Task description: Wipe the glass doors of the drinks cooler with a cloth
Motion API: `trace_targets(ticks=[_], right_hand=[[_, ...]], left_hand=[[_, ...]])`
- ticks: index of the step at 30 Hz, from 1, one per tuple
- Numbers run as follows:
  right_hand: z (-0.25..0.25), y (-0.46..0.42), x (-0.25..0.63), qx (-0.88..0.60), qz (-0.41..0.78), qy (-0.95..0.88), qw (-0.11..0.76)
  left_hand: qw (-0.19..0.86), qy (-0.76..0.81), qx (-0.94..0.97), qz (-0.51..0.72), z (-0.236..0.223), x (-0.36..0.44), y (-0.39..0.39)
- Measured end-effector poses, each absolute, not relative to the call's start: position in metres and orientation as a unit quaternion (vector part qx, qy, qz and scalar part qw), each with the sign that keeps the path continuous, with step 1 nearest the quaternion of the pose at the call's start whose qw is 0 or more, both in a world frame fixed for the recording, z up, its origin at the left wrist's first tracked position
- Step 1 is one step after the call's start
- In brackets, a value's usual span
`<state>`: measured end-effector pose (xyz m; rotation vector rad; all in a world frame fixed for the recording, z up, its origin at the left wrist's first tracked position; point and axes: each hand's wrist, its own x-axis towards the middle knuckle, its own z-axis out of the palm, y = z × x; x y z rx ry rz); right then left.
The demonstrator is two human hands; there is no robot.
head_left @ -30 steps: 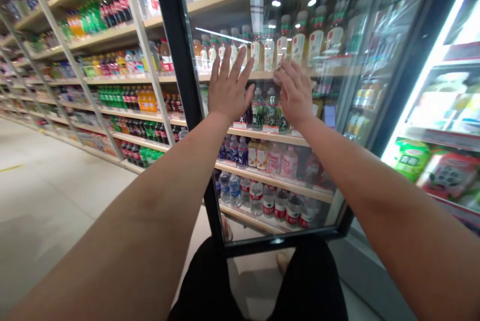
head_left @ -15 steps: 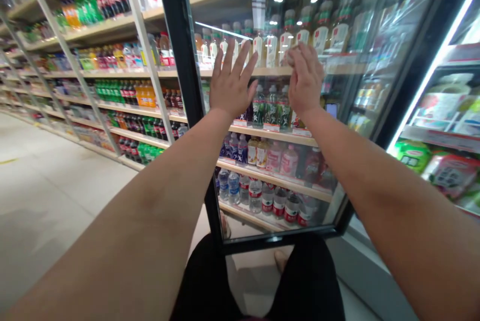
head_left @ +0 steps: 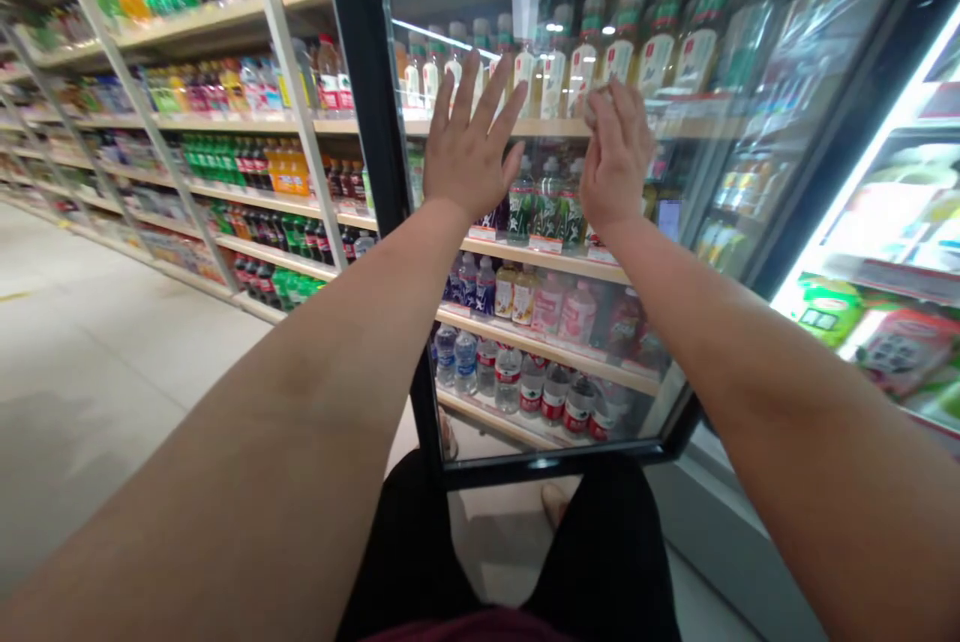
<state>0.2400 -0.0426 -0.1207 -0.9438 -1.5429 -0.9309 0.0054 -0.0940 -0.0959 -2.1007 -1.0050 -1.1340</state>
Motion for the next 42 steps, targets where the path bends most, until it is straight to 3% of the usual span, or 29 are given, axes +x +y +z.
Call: trace_targets(ticks=[6, 12, 18, 25, 31, 37, 42], right_hand=[[-0.142, -0.049, 0.237, -0.334, -0.415, -0.718, 0.449], [-0.133, -0.042, 0.245, -0.369, -0.403, -0.63, 0.553], [-0.155, -0.055, 0.241, -0.357, -0.387, -0.724, 0.446], [-0.143, -0.051, 0.245, -0.39, -0.37, -0.656, 0.53], [-0.153, -0.061, 0.241, -0.366, -0.367, -0.739, 0.43], [-0.138, -0.039, 0.254, -0.368, -0.372, -0.636, 0.567], [-0.161, -0.047, 0.249, -0.35, -0.394, -0.698, 0.484]], left_hand=[[0.266, -0.353, -0.79, -0.426, -0.094, 0.006, -0.091], [0.244, -0.366, -0.794, -0.419, -0.094, 0.005, -0.092], [0.281, -0.363, -0.785, -0.416, -0.096, 0.006, -0.094], [0.263, -0.37, -0.794, -0.405, -0.096, 0.006, -0.095], [0.236, -0.37, -0.807, -0.395, -0.097, 0.005, -0.092], [0.254, -0.365, -0.799, -0.404, -0.095, 0.005, -0.093], [0.252, -0.372, -0.796, -0.405, -0.095, 0.006, -0.093]])
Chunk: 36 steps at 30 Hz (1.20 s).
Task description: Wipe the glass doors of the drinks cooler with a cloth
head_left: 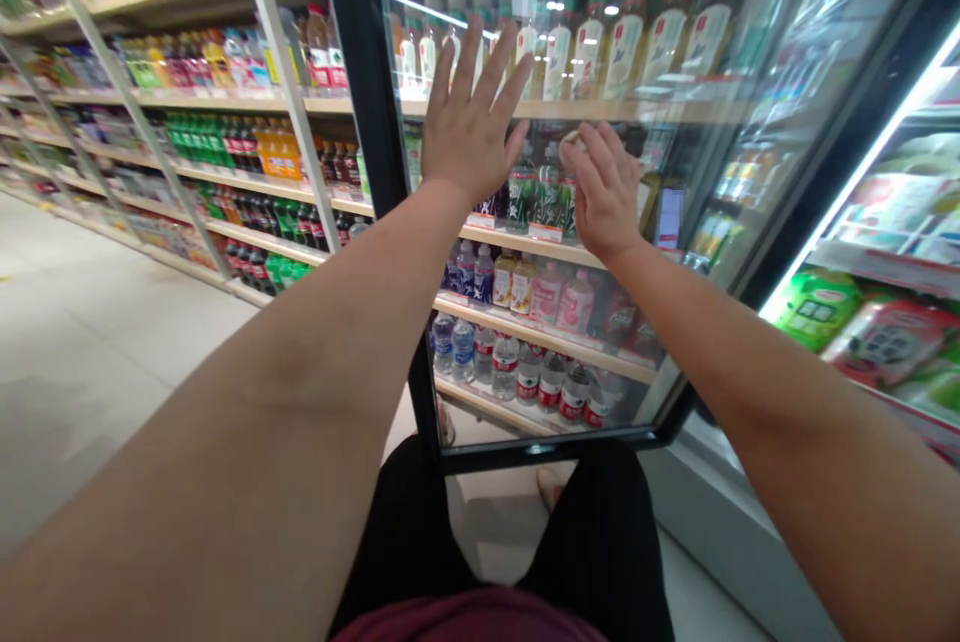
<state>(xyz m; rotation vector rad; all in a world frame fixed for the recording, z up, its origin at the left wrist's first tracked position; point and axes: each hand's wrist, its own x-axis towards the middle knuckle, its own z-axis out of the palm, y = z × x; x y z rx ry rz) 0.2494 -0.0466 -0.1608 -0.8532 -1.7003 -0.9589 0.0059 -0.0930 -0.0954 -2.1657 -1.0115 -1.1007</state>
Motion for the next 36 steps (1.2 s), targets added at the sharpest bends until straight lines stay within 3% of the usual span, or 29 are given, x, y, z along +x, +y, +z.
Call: trace_targets(ticks=[8, 14, 20, 26, 32, 36], right_hand=[[-0.141, -0.052, 0.242, -0.392, -0.386, -0.645, 0.53], [-0.155, -0.056, 0.233, -0.344, -0.417, -0.736, 0.408], [-0.128, -0.047, 0.235, -0.39, -0.4, -0.631, 0.538], [-0.142, -0.056, 0.235, -0.357, -0.398, -0.719, 0.445], [-0.102, -0.036, 0.243, -0.366, -0.388, -0.609, 0.587], [-0.116, -0.045, 0.23, -0.358, -0.405, -0.669, 0.51]], left_hand=[[0.265, -0.363, -0.794, -0.409, -0.094, 0.006, -0.095], [0.277, -0.355, -0.786, -0.422, -0.093, 0.006, -0.093], [0.24, -0.361, -0.801, -0.414, -0.092, 0.006, -0.097], [0.26, -0.361, -0.794, -0.414, -0.093, 0.007, -0.097], [0.27, -0.352, -0.792, -0.419, -0.096, 0.006, -0.099], [0.262, -0.351, -0.795, -0.42, -0.096, 0.004, -0.099]])
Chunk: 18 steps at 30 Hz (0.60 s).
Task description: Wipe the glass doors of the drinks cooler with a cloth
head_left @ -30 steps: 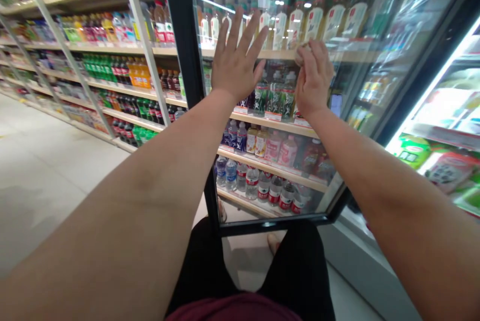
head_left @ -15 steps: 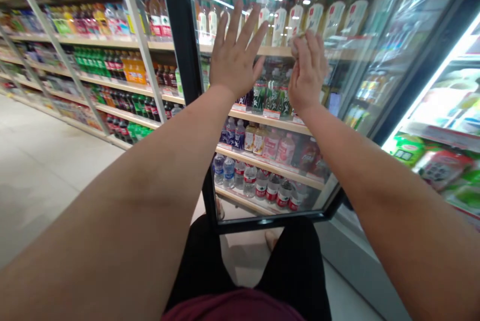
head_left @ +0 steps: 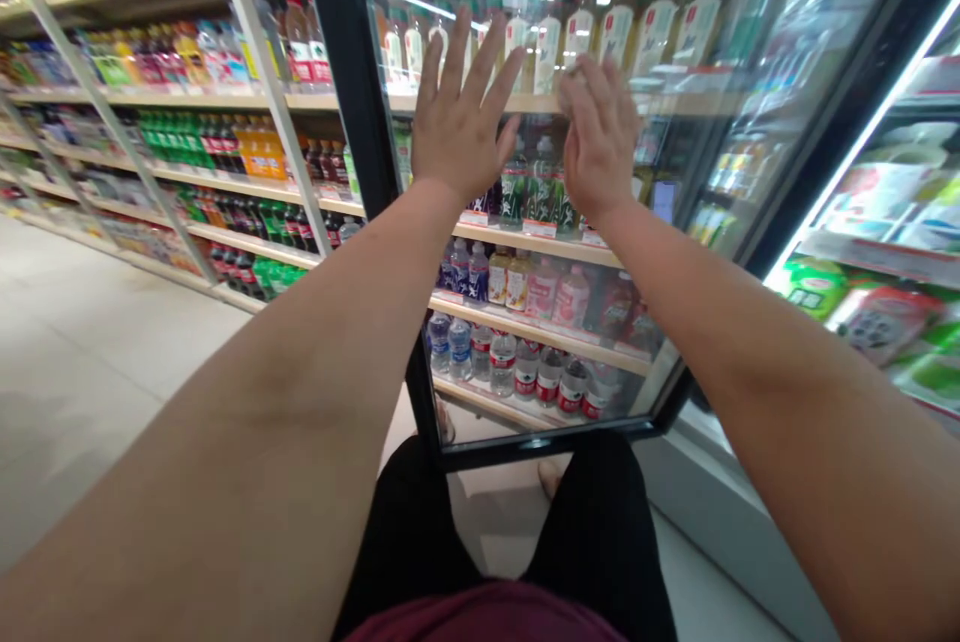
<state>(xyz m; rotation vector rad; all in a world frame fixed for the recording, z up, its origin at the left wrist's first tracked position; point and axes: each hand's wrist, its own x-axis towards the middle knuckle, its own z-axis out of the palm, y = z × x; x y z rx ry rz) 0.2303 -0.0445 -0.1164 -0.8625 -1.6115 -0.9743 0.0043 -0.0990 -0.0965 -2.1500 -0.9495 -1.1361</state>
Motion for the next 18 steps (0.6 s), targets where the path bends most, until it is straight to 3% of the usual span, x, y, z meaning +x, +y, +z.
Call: trace_targets(ticks=[3, 5, 13, 18], right_hand=[[-0.129, -0.058, 0.224, -0.369, -0.393, -0.727, 0.425], [-0.127, -0.063, 0.224, -0.382, -0.39, -0.724, 0.421], [-0.118, -0.057, 0.19, -0.456, -0.333, -0.61, 0.556], [-0.113, -0.05, 0.142, -0.383, -0.236, -0.646, 0.617]], left_hand=[[0.275, -0.345, -0.793, -0.42, -0.095, 0.003, -0.088], [0.292, -0.334, -0.789, -0.424, -0.095, 0.002, -0.074], [0.345, -0.262, -0.788, -0.439, -0.099, -0.004, -0.039], [0.362, -0.19, -0.841, -0.356, -0.102, -0.008, -0.031]])
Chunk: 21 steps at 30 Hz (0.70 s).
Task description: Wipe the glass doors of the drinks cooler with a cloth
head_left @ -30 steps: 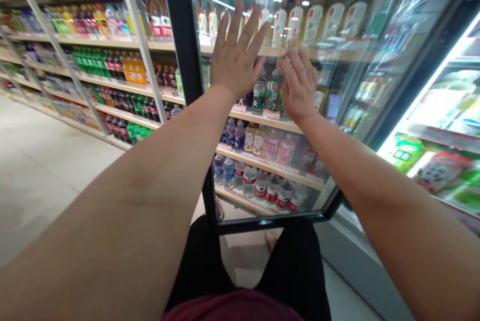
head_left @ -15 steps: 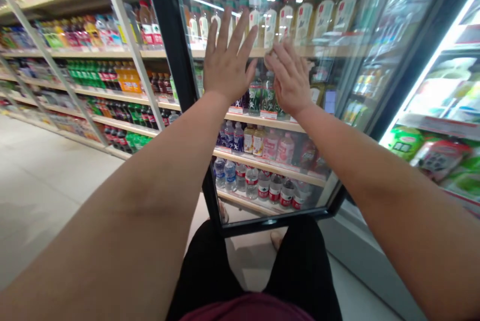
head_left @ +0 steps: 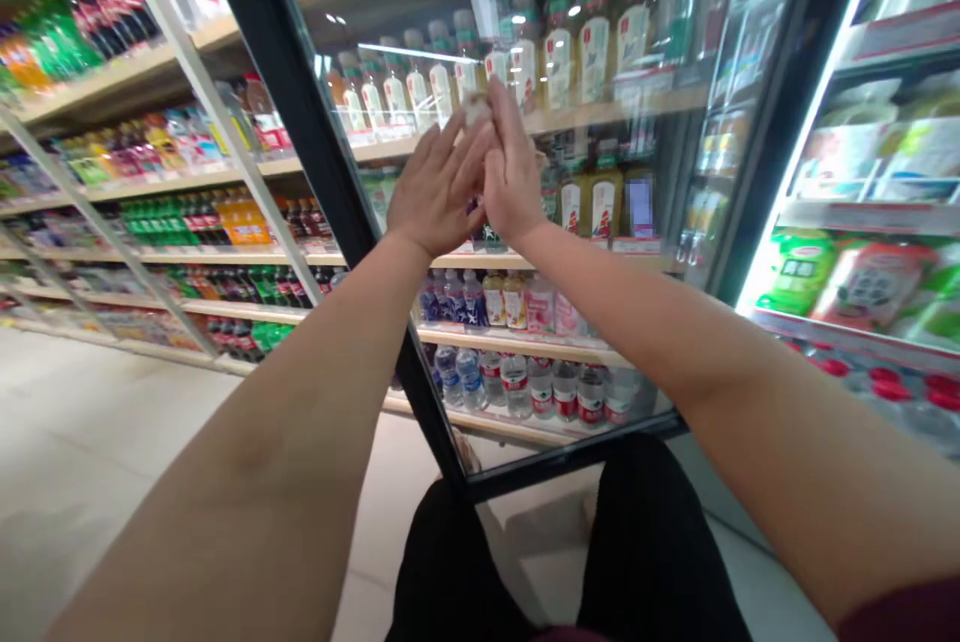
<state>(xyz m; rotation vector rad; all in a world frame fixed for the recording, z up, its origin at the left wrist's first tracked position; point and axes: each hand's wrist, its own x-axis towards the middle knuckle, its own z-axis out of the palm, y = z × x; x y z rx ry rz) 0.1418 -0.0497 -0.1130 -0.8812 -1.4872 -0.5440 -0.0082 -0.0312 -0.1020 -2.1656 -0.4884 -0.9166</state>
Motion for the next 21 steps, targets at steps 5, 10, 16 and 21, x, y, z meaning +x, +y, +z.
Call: trace_targets(ticks=[5, 10, 16, 21], right_hand=[[-0.109, -0.047, 0.171, -0.361, -0.245, -0.665, 0.606], [-0.129, -0.052, 0.26, -0.521, -0.333, -0.583, 0.528], [-0.143, -0.038, 0.282, -0.546, -0.37, -0.58, 0.478], [-0.148, -0.031, 0.28, -0.517, -0.381, -0.582, 0.498]], left_hand=[[0.37, -0.193, -0.826, -0.379, -0.104, -0.008, -0.025], [0.369, -0.198, -0.821, -0.387, -0.104, -0.011, -0.024], [0.399, -0.197, -0.782, -0.436, -0.118, -0.009, -0.011], [0.411, -0.177, -0.765, -0.463, -0.156, 0.002, -0.018]])
